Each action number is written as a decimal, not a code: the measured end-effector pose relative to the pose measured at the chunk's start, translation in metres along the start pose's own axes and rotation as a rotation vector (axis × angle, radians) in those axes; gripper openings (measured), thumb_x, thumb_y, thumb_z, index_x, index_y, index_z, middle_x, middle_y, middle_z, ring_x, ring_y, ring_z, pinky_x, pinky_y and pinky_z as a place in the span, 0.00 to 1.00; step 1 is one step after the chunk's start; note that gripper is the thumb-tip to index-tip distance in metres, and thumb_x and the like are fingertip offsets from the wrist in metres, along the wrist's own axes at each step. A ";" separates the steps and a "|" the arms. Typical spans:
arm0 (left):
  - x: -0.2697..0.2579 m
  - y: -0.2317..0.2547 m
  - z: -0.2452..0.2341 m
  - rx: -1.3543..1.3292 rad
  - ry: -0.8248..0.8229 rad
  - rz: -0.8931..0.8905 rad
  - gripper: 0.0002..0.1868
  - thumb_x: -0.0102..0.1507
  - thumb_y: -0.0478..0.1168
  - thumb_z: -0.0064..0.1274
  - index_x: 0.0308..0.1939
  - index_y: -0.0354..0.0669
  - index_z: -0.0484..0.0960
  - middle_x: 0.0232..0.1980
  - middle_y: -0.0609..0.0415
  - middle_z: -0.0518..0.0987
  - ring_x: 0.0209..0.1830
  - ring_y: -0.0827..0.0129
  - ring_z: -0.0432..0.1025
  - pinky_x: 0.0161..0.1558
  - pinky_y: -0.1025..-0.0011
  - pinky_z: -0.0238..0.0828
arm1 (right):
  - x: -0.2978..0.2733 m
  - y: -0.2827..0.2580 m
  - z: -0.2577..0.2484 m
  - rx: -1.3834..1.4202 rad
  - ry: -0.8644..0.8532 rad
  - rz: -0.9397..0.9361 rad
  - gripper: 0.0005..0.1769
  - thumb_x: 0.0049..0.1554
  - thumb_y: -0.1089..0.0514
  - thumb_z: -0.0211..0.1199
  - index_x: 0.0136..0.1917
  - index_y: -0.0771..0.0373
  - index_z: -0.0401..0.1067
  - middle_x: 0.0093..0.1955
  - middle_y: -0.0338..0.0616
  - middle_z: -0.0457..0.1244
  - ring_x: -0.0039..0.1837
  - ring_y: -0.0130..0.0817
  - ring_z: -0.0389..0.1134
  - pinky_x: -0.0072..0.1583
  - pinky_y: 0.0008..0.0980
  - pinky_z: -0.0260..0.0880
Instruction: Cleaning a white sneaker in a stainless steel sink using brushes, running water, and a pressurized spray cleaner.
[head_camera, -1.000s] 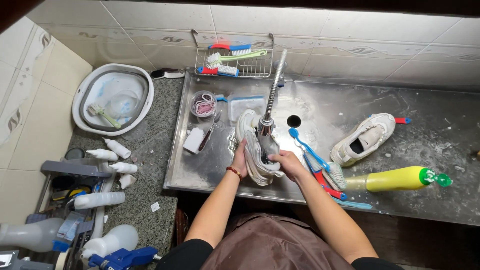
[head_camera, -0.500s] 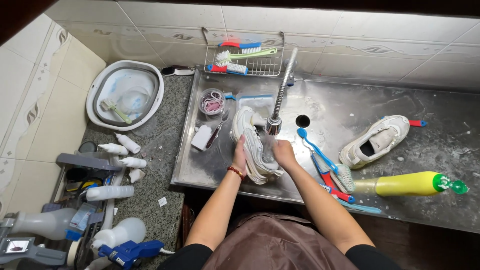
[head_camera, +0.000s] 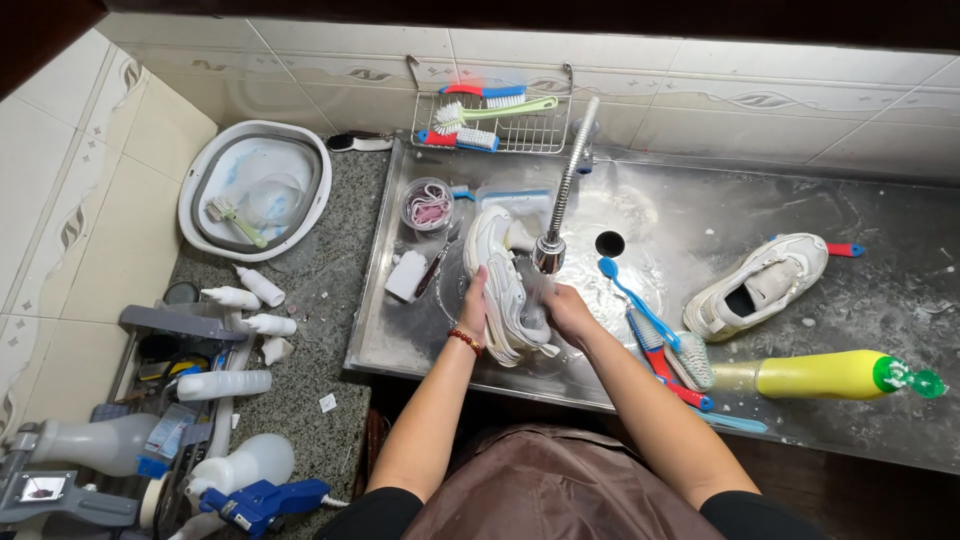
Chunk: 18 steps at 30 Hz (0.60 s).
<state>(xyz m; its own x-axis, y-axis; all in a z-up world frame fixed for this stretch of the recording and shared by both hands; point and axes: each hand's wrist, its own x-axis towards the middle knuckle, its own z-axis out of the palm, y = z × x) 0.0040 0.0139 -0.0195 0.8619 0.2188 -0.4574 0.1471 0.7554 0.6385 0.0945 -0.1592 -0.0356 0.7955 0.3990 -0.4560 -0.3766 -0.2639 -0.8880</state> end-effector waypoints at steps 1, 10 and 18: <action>0.004 -0.002 -0.007 0.030 -0.022 0.012 0.43 0.66 0.66 0.43 0.71 0.34 0.67 0.69 0.43 0.73 0.67 0.58 0.69 0.67 0.62 0.63 | -0.002 -0.004 -0.002 0.169 -0.134 0.093 0.14 0.61 0.54 0.60 0.49 0.68 0.78 0.39 0.43 0.68 0.38 0.30 0.65 0.41 0.32 0.65; -0.002 0.011 0.004 0.151 0.121 0.257 0.38 0.62 0.55 0.57 0.68 0.32 0.70 0.64 0.46 0.76 0.63 0.62 0.72 0.63 0.66 0.68 | 0.063 -0.025 -0.029 -0.151 0.069 -0.201 0.16 0.58 0.59 0.61 0.59 0.63 0.75 0.50 0.48 0.69 0.49 0.41 0.71 0.50 0.37 0.71; -0.018 -0.008 -0.001 0.224 0.034 0.215 0.37 0.57 0.44 0.65 0.65 0.28 0.72 0.58 0.42 0.78 0.57 0.57 0.74 0.60 0.63 0.71 | 0.081 -0.165 -0.061 -1.415 0.308 -0.924 0.38 0.48 0.55 0.62 0.73 0.55 0.65 0.78 0.44 0.53 0.80 0.43 0.49 0.73 0.59 0.49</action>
<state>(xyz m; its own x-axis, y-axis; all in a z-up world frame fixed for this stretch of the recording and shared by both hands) -0.0129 0.0045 -0.0167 0.8688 0.3820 -0.3149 0.0694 0.5357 0.8415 0.2498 -0.1369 0.0772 0.6094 0.7274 0.3156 0.7691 -0.6390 -0.0124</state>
